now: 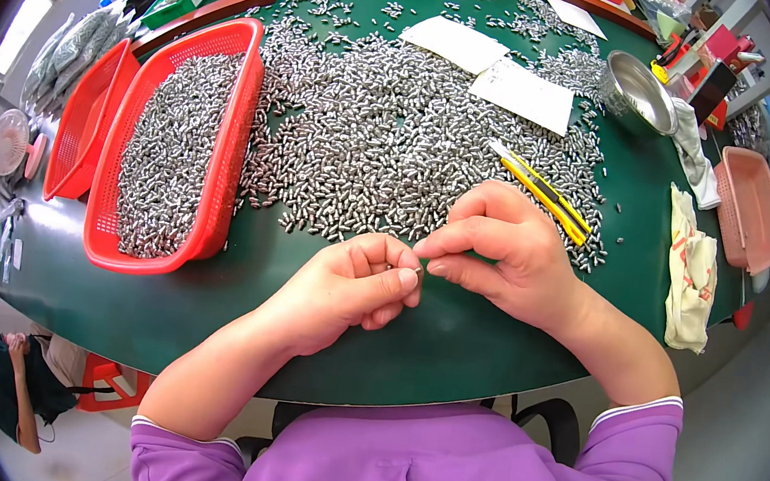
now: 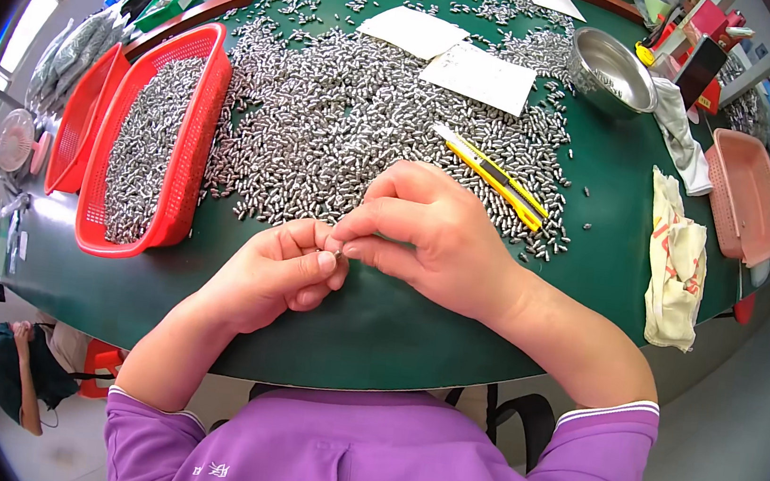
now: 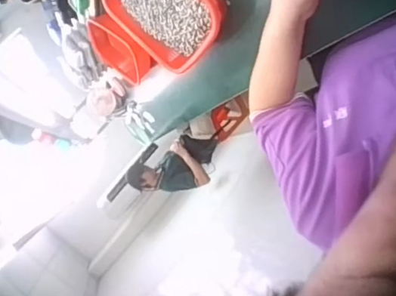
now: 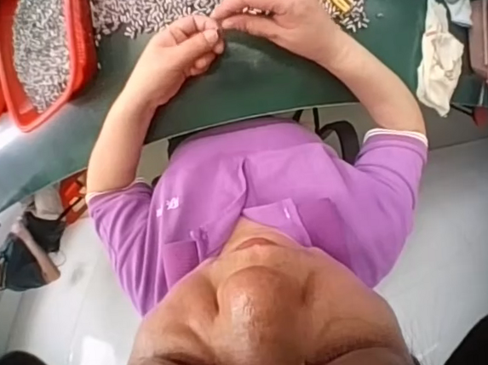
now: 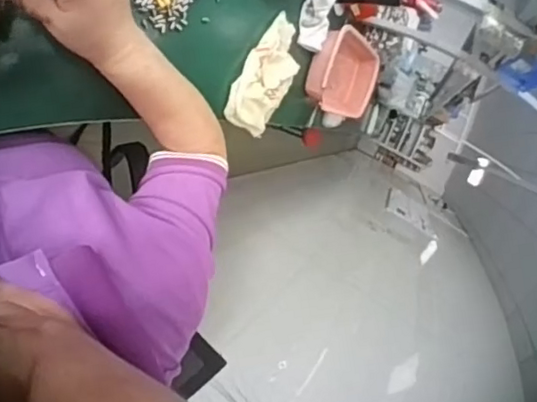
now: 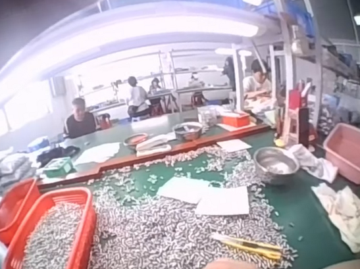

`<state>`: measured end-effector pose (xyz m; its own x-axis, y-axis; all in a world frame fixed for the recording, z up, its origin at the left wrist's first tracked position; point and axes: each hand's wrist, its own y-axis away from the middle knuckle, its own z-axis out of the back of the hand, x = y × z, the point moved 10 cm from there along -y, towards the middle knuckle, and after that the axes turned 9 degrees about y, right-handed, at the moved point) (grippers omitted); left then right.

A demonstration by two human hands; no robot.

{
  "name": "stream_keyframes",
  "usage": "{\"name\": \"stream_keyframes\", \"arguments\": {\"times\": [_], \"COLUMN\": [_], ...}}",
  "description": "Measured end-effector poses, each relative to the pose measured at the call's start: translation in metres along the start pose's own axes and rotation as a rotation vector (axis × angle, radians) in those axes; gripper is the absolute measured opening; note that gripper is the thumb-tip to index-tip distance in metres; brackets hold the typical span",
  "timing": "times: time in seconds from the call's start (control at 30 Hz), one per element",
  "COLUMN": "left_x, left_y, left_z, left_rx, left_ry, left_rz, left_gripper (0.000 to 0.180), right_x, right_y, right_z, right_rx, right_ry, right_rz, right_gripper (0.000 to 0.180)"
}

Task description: Inspecting and sorting small metal components on a workbench.

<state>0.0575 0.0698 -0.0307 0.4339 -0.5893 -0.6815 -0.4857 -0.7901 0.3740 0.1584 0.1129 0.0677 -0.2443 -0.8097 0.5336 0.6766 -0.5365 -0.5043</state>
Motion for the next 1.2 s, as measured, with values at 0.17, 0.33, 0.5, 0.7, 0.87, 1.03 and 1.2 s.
{"name": "stream_keyframes", "arguments": {"times": [0.17, 0.33, 0.5, 0.7, 0.87, 1.03, 1.2], "left_x": [-0.001, 0.000, -0.006, -0.006, -0.009, -0.027, -0.047], "left_y": [0.000, 0.000, -0.001, -0.001, 0.000, 0.009, 0.023], "left_z": [0.001, 0.001, 0.000, 0.002, 0.002, 0.009, 0.004], "left_rx": [-0.004, 0.007, 0.040, -0.004, -0.022, -0.189, -0.399], "left_ry": [0.015, 0.048, 0.065, 0.030, 0.023, -0.221, -0.904], "left_rz": [-0.004, 0.005, -0.062, -0.059, -0.082, -0.217, -0.310], "left_gripper": [0.016, 0.017, 0.014, 0.010, 0.007, 0.010, 0.010], "right_x": [0.008, 0.009, 0.001, -0.004, -0.025, -0.057, -0.072], "right_y": [0.000, 0.001, 0.000, -0.001, 0.000, 0.015, 0.016], "right_z": [0.005, 0.004, 0.007, 0.019, 0.040, 0.047, 0.044], "right_rx": [-0.046, -0.044, -0.050, -0.111, -0.112, -0.039, -0.007], "right_ry": [0.100, 0.129, 0.162, 0.261, 0.610, 0.731, 0.748], "right_rz": [0.095, 0.116, 0.076, 0.001, -0.210, -0.388, -0.385], "right_gripper": [0.022, 0.022, 0.022, 0.021, 0.029, 0.030, 0.022]}}
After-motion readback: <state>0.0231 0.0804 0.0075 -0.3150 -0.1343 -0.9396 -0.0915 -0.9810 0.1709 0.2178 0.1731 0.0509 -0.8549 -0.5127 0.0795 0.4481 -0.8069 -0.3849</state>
